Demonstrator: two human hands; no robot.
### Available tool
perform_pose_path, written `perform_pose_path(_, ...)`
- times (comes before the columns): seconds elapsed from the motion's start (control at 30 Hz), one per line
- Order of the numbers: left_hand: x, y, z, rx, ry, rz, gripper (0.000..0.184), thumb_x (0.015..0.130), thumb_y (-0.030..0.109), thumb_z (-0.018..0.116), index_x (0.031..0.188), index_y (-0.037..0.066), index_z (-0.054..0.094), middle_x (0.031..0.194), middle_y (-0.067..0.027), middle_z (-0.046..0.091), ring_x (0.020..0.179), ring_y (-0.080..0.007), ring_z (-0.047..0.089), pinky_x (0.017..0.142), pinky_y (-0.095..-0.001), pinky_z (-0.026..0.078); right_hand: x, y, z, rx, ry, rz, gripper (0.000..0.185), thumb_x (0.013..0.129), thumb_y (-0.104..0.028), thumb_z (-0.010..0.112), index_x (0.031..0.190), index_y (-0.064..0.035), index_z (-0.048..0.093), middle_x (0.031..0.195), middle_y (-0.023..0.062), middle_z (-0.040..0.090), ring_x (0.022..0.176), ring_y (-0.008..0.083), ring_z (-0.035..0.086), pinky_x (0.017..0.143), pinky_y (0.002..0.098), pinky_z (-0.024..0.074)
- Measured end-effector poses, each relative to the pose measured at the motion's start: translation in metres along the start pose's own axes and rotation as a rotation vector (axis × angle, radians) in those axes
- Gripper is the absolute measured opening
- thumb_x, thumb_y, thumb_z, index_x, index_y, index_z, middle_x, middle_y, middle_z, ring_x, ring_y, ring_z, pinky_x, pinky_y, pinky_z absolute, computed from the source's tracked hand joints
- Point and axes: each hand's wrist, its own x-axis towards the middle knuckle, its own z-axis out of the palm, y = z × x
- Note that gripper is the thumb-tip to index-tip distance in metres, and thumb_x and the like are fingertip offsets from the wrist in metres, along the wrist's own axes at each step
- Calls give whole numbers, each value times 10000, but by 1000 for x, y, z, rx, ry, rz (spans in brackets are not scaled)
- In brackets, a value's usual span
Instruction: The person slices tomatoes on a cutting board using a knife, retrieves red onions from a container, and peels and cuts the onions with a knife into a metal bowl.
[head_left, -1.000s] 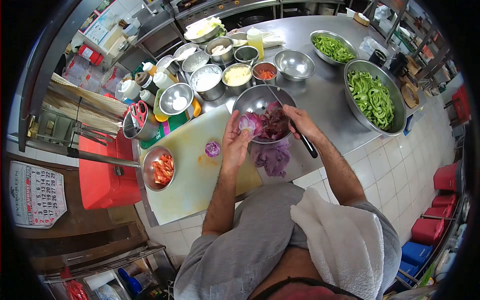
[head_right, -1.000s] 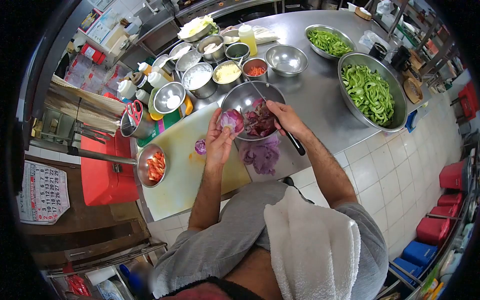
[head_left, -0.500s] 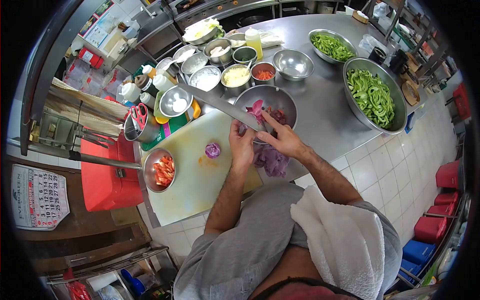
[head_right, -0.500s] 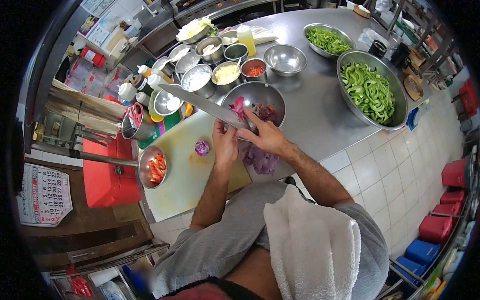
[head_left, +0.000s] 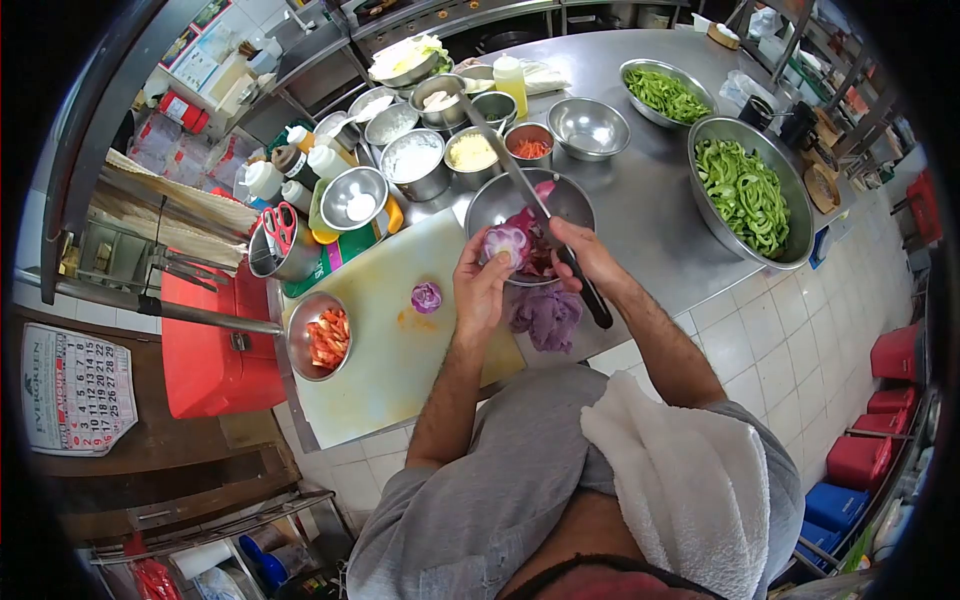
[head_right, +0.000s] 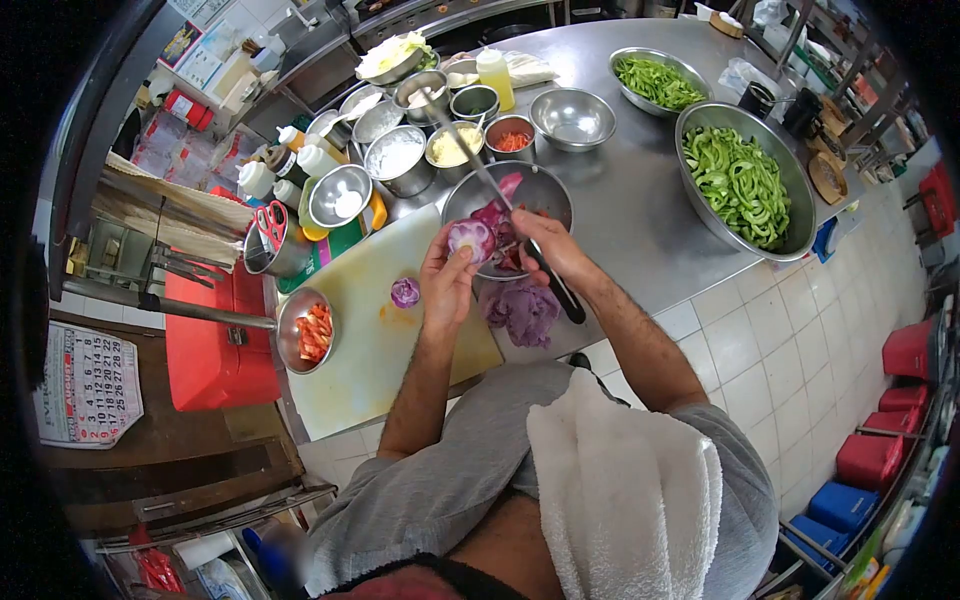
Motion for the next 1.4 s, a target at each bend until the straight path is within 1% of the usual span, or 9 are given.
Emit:
perform_pose_path(0.33, 6, -6, -12, -208, -13, -45, 367, 886, 23, 534, 1237, 35, 427, 1161, -127, 556, 1076, -275, 567, 956, -485, 463, 8, 6, -16, -259, 250, 64, 459, 941, -439, 465, 1174, -43, 473, 583, 22, 459, 410, 93, 411, 334, 246, 311)
perform_pose_path(0.4, 6, -10, -8, -180, 28, -50, 346, 886, 23, 536, 1211, 31, 417, 1147, -133, 557, 1073, -271, 568, 956, -483, 465, 2, 13, -4, -293, 212, -227, 498, 920, -411, 526, 1237, -41, 421, 682, 46, 496, 420, 76, 393, 326, 236, 288)
perform_pose_path(0.43, 6, -11, -1, -159, 80, -48, 326, 882, 8, 544, 1176, 31, 407, 1124, -118, 541, 1026, -249, 577, 910, -443, 494, -3, 8, -2, -316, 131, -164, 585, 893, -394, 578, 1318, -45, 378, 868, 119, 579, 535, 125, 507, 443, 265, 422)
perform_pose_path(0.57, 7, -20, 6, -131, 136, 7, 329, 862, -31, 564, 1125, 29, 375, 1093, -98, 510, 918, -211, 594, 778, -349, 540, -3, 28, 12, -605, 132, -327, 765, 863, -432, 603, 1439, -87, 237, 1147, 208, 584, 1039, 277, 570, 912, 368, 426)
perform_pose_path(0.8, 5, -21, 4, 9, 155, 101, 346, 851, -59, 552, 1132, 23, 368, 1099, -126, 524, 972, -228, 585, 814, -389, 533, -3, 26, 16, -816, 129, -282, 699, 890, -451, 552, 1417, -72, 292, 1120, 189, 602, 1025, 261, 585, 927, 352, 426)
perform_pose_path(0.9, 3, -19, -2, 32, 120, 107, 336, 847, -60, 557, 1120, 30, 385, 1089, -127, 534, 990, -228, 582, 845, -413, 530, 4, 30, 11, -463, 98, -307, 565, 933, -423, 490, 1367, -74, 393, 868, 146, 640, 755, 205, 627, 714, 316, 517)
perform_pose_path(1.07, 3, -16, 2, -181, 52, 42, 315, 858, -33, 549, 1140, 42, 429, 1113, -117, 546, 1036, -247, 571, 940, -479, 480, 3, 18, 13, -146, 98, -61, 418, 958, -405, 450, 1211, -83, 537, 530, 10, 443, 369, 71, 364, 304, 226, 285)
perform_pose_path(1.27, -3, -5, 6, -287, -11, -1, 384, 894, 42, 534, 1256, 70, 411, 1186, -102, 538, 1077, -278, 557, 955, -502, 455, 11, 11, -4, -155, 238, -46, 408, 951, -406, 460, 1182, -82, 547, 551, 7, 460, 402, 74, 397, 317, 233, 319)
perform_pose_path(1.4, 0, -10, -3, -396, 32, -86, 319, 922, 86, 497, 1236, 90, 439, 1168, -108, 545, 1068, -259, 559, 943, -440, 461, 11, 7, -14, -188, 232, 25, 490, 942, -413, 474, 1277, -57, 473, 860, 42, 552, 471, 69, 429, 326, 220, 329)
